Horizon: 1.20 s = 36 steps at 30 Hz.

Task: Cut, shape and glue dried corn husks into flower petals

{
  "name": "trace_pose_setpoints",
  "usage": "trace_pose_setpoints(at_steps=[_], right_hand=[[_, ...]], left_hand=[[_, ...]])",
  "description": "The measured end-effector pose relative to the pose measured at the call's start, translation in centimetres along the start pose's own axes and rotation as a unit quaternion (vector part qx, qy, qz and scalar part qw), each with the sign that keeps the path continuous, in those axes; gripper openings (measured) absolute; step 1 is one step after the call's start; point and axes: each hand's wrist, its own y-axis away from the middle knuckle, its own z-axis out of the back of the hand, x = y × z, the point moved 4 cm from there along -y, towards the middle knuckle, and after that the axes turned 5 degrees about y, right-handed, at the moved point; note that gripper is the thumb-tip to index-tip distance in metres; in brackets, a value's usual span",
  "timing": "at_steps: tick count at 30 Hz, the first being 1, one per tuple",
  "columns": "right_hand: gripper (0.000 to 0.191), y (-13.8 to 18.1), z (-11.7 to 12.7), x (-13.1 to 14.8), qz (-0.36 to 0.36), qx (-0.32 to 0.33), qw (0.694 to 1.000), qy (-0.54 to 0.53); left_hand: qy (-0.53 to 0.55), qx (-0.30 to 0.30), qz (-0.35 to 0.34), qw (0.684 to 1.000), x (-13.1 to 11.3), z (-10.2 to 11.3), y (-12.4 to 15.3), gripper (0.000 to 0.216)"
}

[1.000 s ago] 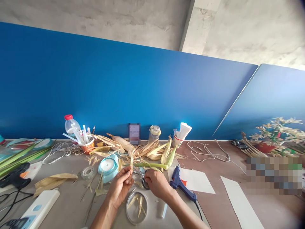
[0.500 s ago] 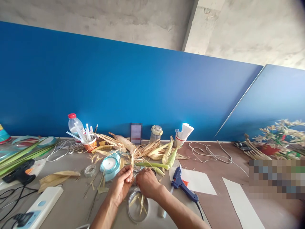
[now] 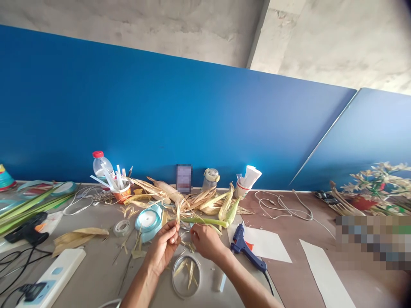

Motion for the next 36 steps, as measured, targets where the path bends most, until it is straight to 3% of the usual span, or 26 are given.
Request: trace_pose_setpoints(at_steps=[8, 17, 24, 30, 36], right_hand=[[0.017, 0.0, -1.5, 1.9, 0.059, 0.040, 0.993, 0.089], [0.021, -0.5, -0.5, -0.2, -0.004, 0.031, 0.999, -0.034], [0.023, 1.5, 0.7, 0.1, 0.022, 0.076, 0.990, -0.116], [0.029, 3.8, 0.3, 1.5, 0.125, 0.114, 0.984, -0.056], [0.022, 4.0, 0.0, 2.6, 0.207, 0.106, 0.972, 0.043]], left_hand=[[0.007, 0.008, 0.002, 1.000, -0.1, -0.4, 0.2, 0.012], [-0.006, -0.009, 0.001, 1.000, -0.1, -0.1, 0.1, 0.015], [-0.007, -0.001, 0.001, 1.000, -0.1, -0.1, 0.2, 0.015], [-0.009, -0.001, 0.004, 1.000, 0.1, 0.0, 0.2, 0.014], [-0.001, 0.002, 0.002, 1.000, 0.3, -0.1, 0.1, 0.016]])
